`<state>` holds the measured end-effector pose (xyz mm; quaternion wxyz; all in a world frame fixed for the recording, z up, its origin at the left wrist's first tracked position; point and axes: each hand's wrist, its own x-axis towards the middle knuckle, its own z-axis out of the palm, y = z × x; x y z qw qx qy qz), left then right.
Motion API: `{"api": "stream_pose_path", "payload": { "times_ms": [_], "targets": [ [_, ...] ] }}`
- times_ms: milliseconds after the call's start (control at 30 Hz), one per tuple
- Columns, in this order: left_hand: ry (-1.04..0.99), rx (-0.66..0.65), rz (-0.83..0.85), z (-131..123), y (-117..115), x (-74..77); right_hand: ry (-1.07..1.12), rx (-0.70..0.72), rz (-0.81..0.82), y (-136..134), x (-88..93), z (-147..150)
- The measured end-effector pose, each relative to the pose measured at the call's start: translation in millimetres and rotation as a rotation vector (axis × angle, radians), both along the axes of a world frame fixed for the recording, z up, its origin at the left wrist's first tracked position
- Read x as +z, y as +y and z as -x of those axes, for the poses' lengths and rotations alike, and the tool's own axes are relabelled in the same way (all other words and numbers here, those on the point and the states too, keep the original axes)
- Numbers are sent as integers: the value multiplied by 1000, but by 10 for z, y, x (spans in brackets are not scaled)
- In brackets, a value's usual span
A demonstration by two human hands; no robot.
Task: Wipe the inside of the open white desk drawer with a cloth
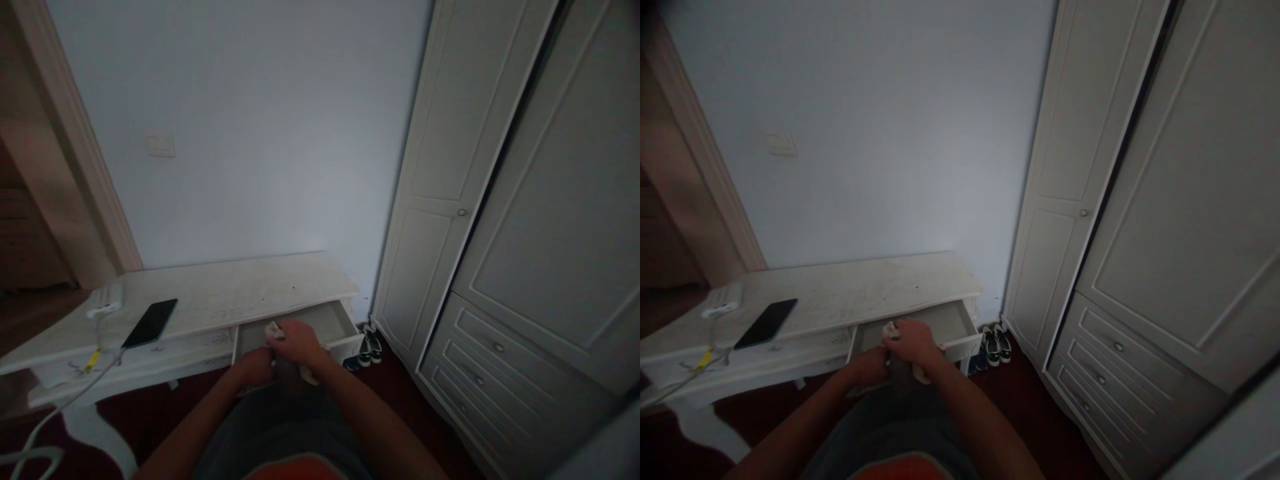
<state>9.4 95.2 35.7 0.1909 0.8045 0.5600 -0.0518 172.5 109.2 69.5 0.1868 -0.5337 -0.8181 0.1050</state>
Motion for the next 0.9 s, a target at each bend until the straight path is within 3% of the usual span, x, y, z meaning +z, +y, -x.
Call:
{"api": "stream_pose_path", "payload": {
  "times_ms": [200,267,333,500,567,700,800,900],
  "targets": [
    [3,-6,-44,-4,-23,18,-72,-179,78,251,82,-890],
    [-2,-14,-45,-8,-22,27,-108,-233,65,280,92,-1041],
    [-2,-16,-42,-14,-21,33,-133,-244,36,251,78,-980],
    [22,-2,-47,-29,-41,52,-137,-115,-11,115,17,-341],
    [33,-2,-49,-30,-55,61,-120,-55,-7,123,20,-218],
    [37,2,-61,-20,-70,63,-48,-5,58,249,63,-494],
    [26,1,-70,-16,-63,45,-56,-81,93,339,90,-856],
    [18,0,-70,-20,-46,25,-125,-183,71,344,88,-945]
  ]
}}
